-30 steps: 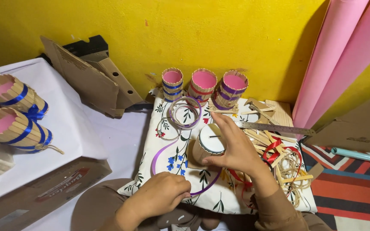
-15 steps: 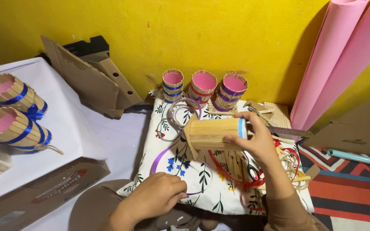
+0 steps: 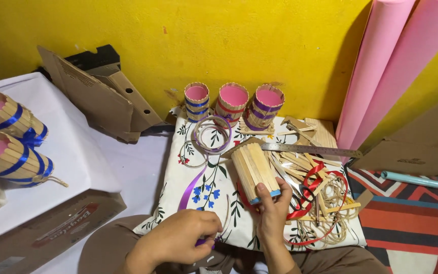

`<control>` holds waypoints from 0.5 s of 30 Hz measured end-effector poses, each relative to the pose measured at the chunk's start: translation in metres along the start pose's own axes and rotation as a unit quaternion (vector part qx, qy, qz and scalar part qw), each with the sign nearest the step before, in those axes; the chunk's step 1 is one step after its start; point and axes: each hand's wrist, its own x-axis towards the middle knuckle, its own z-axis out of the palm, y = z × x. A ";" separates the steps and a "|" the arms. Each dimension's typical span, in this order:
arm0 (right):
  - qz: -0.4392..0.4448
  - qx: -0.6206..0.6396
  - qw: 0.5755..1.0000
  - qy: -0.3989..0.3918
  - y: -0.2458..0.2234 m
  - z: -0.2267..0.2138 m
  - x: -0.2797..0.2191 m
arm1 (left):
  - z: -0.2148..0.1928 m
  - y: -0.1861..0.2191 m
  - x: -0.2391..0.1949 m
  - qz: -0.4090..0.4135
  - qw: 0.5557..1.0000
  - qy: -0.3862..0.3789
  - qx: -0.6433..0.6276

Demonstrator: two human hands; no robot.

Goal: Assembling and decorating small cylindrical containers made of popsicle sticks using tape, scissors, and cardboard pieces.

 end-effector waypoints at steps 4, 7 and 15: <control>-0.104 -0.225 0.969 0.018 0.010 -0.012 0.001 | -0.008 0.005 -0.002 -0.005 0.999 0.004 -0.047; -0.147 -0.473 0.869 0.006 0.004 -0.023 0.006 | -0.012 0.004 0.000 -0.020 0.997 0.013 -0.077; -0.061 -0.553 0.830 -0.029 -0.020 -0.034 -0.002 | -0.010 -0.006 0.004 -0.039 0.995 0.045 -0.076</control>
